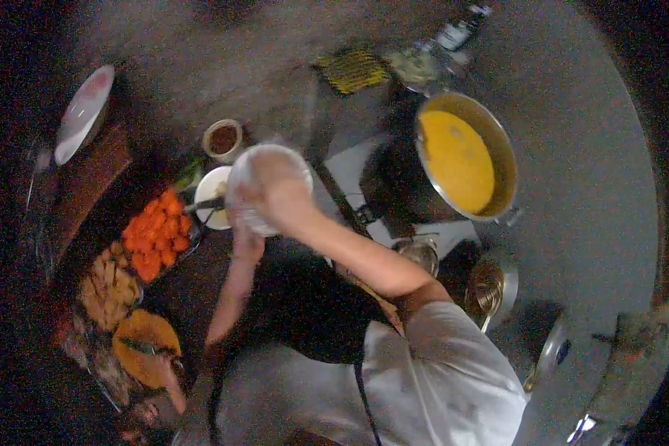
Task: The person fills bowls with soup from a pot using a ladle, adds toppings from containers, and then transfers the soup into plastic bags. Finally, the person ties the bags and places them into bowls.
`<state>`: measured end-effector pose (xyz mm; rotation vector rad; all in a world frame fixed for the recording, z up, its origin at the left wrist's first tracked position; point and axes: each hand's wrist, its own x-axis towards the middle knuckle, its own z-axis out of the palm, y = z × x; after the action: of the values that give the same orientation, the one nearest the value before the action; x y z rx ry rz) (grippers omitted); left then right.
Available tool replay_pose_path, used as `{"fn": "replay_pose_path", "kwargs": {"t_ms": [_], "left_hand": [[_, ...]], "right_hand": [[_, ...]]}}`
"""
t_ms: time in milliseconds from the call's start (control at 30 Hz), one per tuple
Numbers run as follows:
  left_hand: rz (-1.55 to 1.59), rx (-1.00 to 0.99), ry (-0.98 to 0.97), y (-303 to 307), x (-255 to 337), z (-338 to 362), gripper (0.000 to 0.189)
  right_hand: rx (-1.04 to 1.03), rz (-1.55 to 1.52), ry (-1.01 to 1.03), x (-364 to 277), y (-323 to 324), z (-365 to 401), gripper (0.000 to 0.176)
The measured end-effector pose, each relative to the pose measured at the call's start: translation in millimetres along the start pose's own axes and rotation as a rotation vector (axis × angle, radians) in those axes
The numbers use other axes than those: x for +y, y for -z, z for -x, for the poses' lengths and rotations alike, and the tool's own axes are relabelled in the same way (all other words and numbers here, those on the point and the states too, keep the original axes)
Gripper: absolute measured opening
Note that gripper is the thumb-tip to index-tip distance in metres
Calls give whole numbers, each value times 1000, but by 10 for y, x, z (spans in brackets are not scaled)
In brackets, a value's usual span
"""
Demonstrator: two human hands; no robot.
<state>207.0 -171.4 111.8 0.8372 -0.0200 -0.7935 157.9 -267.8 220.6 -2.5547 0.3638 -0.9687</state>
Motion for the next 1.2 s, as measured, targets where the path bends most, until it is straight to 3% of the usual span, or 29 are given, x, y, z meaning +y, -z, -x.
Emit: {"fn": "replay_pose_path", "kwargs": {"t_ms": [33, 100, 133, 200, 267, 333, 367, 433, 467, 533, 667, 733, 767, 833, 900, 933, 967, 1000, 1033, 1067, 1100, 1133, 1167, 1200], "left_hand": [[15, -27, 99, 157, -160, -89, 47], [20, -70, 216, 202, -317, -179, 46], [41, -52, 140, 83, -268, -151, 46], [-43, 14, -4, 9, -336, -166, 51], [-112, 37, 25, -47, -305, -92, 57], [-87, 21, -3, -383, -246, -8, 56], [-107, 29, -2, -467, -265, 2, 56], [-185, 72, 12, -603, -338, 43, 56], [-212, 94, 18, -665, -385, 57, 56], [-262, 122, 28, -832, -487, 48, 55], [-337, 143, 62, -1170, -660, -1, 55], [-366, 140, 66, -1304, -707, -47, 55], [-377, 132, 69, -1388, -748, -101, 55], [-401, 109, 74, -1539, -810, -193, 54], [-418, 78, 67, -1683, -855, -351, 54], [-425, 65, 58, -1757, -874, -449, 54], [-428, 47, 49, -1823, -888, -549, 54], [-428, 32, 41, -1898, -899, -657, 54], [-427, 18, 31, -1978, -898, -764, 54], [-419, 8, 18, -2040, -900, -863, 54], [-415, -4, 6, -2099, -905, -949, 54], [-406, -11, -2, -2154, -900, -1032, 54], [-399, -16, -11, -2197, -909, -1091, 53], [-394, -16, -14, -2217, -904, -1136, 53]], "right_hand": [[17, 32, -27, 54, 80, 51, 32], [-712, -396, -60, 111, 287, 135, 34], [-696, -389, -83, 194, 502, 49, 34], [-378, -296, -136, 584, 1063, -156, 36], [221, -40, -56, 1484, 1290, -209, 39], [385, 227, -185, 2453, 1308, -124, 43], [400, 232, -201, 2890, 1242, 40, 43], [-71, 114, -382, 3615, 1147, 310, 38], [-54, 113, -397, 3823, 1203, 302, 38], [-529, -144, -390, 4180, 1271, 294, 31], [-378, -248, -268, 4410, 1395, 315, 30], [-138, -243, -412, 4413, 1521, 254, 38], [-126, -244, -425, 4488, 1583, 229, 38], [498, -494, -551, 4546, 1861, 137, 37], [858, -619, -719, 4445, 2506, 84, 32], [967, -553, -1003, 4605, 2781, 182, 28], [1124, -332, -674, 5020, 2993, 430, 17], [1366, -501, -676, 4834, 3424, 564, 17], [1635, -673, -945, 4674, 3838, 700, 19], [1816, -668, -956, 4548, 4165, 937, 18], [1827, -697, -805, 4562, 4415, 1380, 21], [1856, -545, -811, 4442, 4668, 1689, 22], [1764, -484, -723, 4303, 4872, 2068, 21], [1682, -361, -704, 3958, 4983, 2029, 33]]}}
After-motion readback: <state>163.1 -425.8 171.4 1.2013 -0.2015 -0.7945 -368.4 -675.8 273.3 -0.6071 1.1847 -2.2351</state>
